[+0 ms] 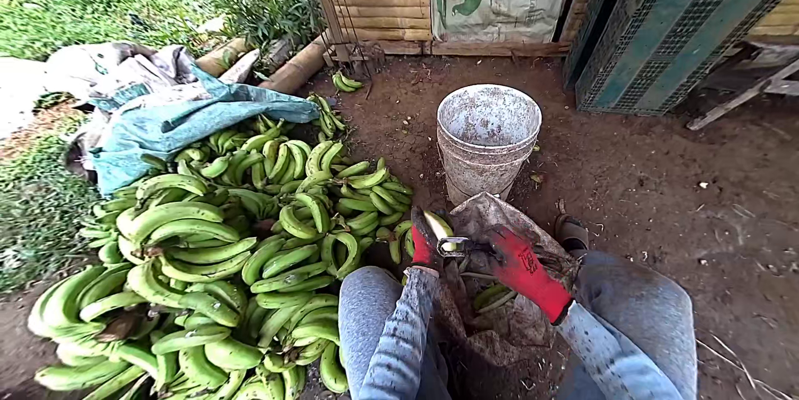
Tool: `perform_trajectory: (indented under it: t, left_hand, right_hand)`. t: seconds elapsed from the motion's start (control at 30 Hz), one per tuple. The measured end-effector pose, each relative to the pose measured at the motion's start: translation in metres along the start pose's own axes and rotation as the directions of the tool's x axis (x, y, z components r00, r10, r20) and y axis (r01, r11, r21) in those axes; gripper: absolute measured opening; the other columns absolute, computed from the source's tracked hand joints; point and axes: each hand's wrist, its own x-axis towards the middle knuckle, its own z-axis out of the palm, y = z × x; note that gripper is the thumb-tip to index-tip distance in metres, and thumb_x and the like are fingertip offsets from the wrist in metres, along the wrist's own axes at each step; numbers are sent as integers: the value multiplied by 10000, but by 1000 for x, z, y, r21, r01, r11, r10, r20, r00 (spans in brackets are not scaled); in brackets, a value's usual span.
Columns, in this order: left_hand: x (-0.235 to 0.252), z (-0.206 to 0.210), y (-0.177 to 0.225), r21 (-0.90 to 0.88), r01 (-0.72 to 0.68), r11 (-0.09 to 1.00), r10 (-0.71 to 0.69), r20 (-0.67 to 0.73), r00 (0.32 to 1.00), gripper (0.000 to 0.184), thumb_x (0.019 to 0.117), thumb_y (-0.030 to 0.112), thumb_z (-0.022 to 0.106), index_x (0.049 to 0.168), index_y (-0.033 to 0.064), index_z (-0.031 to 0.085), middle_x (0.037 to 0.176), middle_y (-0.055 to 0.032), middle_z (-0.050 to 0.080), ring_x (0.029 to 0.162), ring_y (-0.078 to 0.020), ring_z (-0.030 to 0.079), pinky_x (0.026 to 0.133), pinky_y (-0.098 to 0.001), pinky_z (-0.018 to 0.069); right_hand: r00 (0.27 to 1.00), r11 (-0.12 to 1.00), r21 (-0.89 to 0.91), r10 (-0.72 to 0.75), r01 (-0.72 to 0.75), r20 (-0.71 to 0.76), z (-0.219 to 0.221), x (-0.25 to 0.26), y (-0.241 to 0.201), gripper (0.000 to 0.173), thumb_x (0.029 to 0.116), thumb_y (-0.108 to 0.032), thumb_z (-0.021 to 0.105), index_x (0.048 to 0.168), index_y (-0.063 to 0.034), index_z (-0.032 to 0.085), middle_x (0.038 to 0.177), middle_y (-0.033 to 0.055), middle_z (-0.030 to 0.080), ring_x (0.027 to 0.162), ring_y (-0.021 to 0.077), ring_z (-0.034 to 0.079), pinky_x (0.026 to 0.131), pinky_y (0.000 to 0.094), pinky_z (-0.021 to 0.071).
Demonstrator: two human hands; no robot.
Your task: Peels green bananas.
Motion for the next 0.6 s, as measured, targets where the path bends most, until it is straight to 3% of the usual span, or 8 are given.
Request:
perform_trajectory:
  t: [0.1, 0.23, 0.27, 0.33, 0.47, 0.53, 0.6]
  left_hand:
    - [-4, 0, 2, -161, 100, 982, -90, 70, 994, 483, 1124, 385, 189, 959, 66, 513, 681, -49, 562, 564, -147, 585, 533, -291, 535]
    - [0, 1, -2, -67, 9, 998, -2, 111, 994, 460, 1124, 397, 229, 991, 77, 533, 704, -40, 578, 566, -132, 588, 532, -282, 539]
    - [-1, -1, -7, 41, -73, 996, 67, 140, 988, 438, 1129, 364, 241, 1081, 63, 556, 785, -53, 601, 644, -126, 601, 601, -284, 548]
    - [-6, -5, -15, 310, -220, 925, 159, 210, 965, 434, 1135, 272, 283, 1362, -7, 525, 1102, -142, 635, 928, -149, 620, 851, -319, 541]
    - [-14, -1, -11, 605, -327, 726, 179, 293, 939, 399, 1101, 111, 373, 1421, -107, 468, 1343, -265, 579, 1224, -234, 574, 1080, -344, 439]
    - [-19, 3, -10, 671, -288, 684, 61, 340, 938, 410, 1104, 110, 368, 1449, -104, 427, 1383, -262, 549, 1261, -223, 549, 1103, -330, 419]
    - [-17, 1, -17, 783, -273, 559, -92, 386, 918, 444, 1109, 162, 392, 1484, -74, 421, 1460, -254, 521, 1368, -257, 508, 1173, -379, 373]
  right_hand:
    - [996, 991, -126, -40, 49, 80, -7, 3, -3, 365, 949, -162, 631, 1282, -27, 697, 1317, 302, 625, 1257, 476, 582, 1073, 590, 436]
    - [995, 991, -113, 74, -65, 72, -4, 14, -14, 393, 957, -115, 596, 1330, -11, 663, 1322, 322, 608, 1250, 485, 582, 1066, 581, 447]
    - [991, 990, -93, 117, -110, 71, -2, 19, -14, 404, 971, -121, 574, 1354, -11, 642, 1332, 304, 607, 1249, 457, 590, 1064, 565, 459]
    - [982, 984, -69, 171, -166, 80, 0, 29, -8, 415, 998, -145, 543, 1389, -27, 615, 1358, 273, 602, 1265, 413, 592, 1082, 538, 457]
    - [977, 977, -20, 213, -213, 20, 9, 35, 10, 410, 998, -118, 537, 1390, -23, 610, 1388, 270, 583, 1287, 403, 579, 1108, 520, 443]
    - [943, 944, 39, 330, -329, -33, 9, 47, 22, 390, 1023, -113, 525, 1399, -45, 604, 1360, 244, 616, 1270, 381, 602, 1105, 517, 454]
    - [893, 896, 52, 444, -442, -66, 7, 58, 41, 355, 1043, -148, 530, 1380, -62, 597, 1290, 235, 653, 1221, 386, 630, 1064, 550, 472]
